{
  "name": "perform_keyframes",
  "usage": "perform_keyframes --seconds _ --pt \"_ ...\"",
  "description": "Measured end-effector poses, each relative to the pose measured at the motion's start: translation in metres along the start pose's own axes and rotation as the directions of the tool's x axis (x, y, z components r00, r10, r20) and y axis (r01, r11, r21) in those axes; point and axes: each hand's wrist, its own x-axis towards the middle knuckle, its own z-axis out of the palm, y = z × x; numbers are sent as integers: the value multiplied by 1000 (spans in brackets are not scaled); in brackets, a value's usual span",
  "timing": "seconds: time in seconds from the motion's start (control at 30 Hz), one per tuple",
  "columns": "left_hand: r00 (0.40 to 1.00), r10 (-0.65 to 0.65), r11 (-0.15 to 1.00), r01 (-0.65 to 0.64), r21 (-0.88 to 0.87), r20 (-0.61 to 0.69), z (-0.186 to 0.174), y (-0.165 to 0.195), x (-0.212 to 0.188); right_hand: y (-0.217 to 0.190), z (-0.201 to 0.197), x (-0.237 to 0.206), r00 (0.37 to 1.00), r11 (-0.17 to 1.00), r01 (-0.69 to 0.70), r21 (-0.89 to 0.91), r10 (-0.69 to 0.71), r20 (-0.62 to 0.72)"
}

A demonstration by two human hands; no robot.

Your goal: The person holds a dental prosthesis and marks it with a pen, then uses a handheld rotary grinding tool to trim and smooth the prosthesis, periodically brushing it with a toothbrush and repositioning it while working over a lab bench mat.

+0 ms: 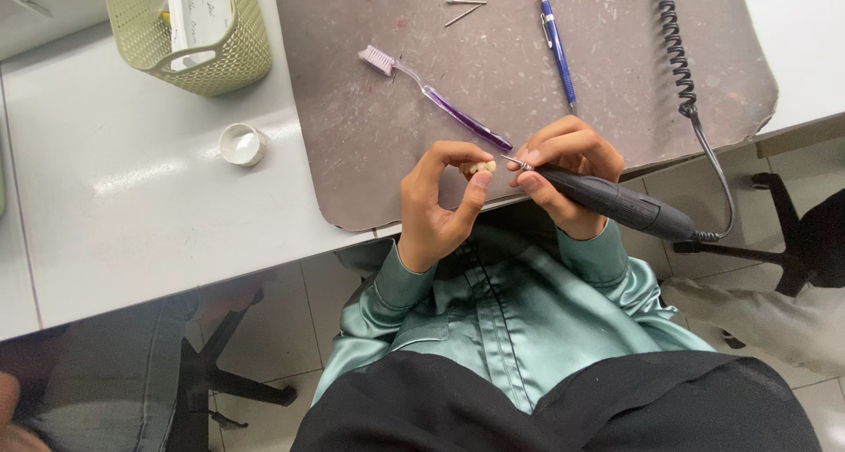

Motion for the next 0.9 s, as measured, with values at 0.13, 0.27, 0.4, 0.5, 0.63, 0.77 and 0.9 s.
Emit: perform_keyframes --seconds 0.13,0.27,0.4,0.5,0.63,0.77,0.9 --pt "1000 6 1000 -6 12 4 -4 2 4 0 3 4 1000 1000 7 -9 -7 6" --pt "1000 3 1000 -3 26 13 -5 4 7 -2 5 7 1000 1000 4 -15 -4 5" --pt "1000 0 1000 0 23 24 -7 6 11 -3 6 11 1000 1000 -11 -11 12 8" --pt "1000 -3 1000 2 28 31 -7 6 13 -3 6 13 1000 1000 -12 -22 12 6" --pt "999 -5 1000 5 11 47 -10 6 12 -3 8 12 1000 999 9 -42 -9 6" --pt "998 11 1000 -13 25 57 -13 7 12 -3 11 11 1000 999 -6 -47 6 1" --pt "997 19 1000 -20 21 69 -13 7 15 -3 12 13 1000 999 3 -52 -3 9"
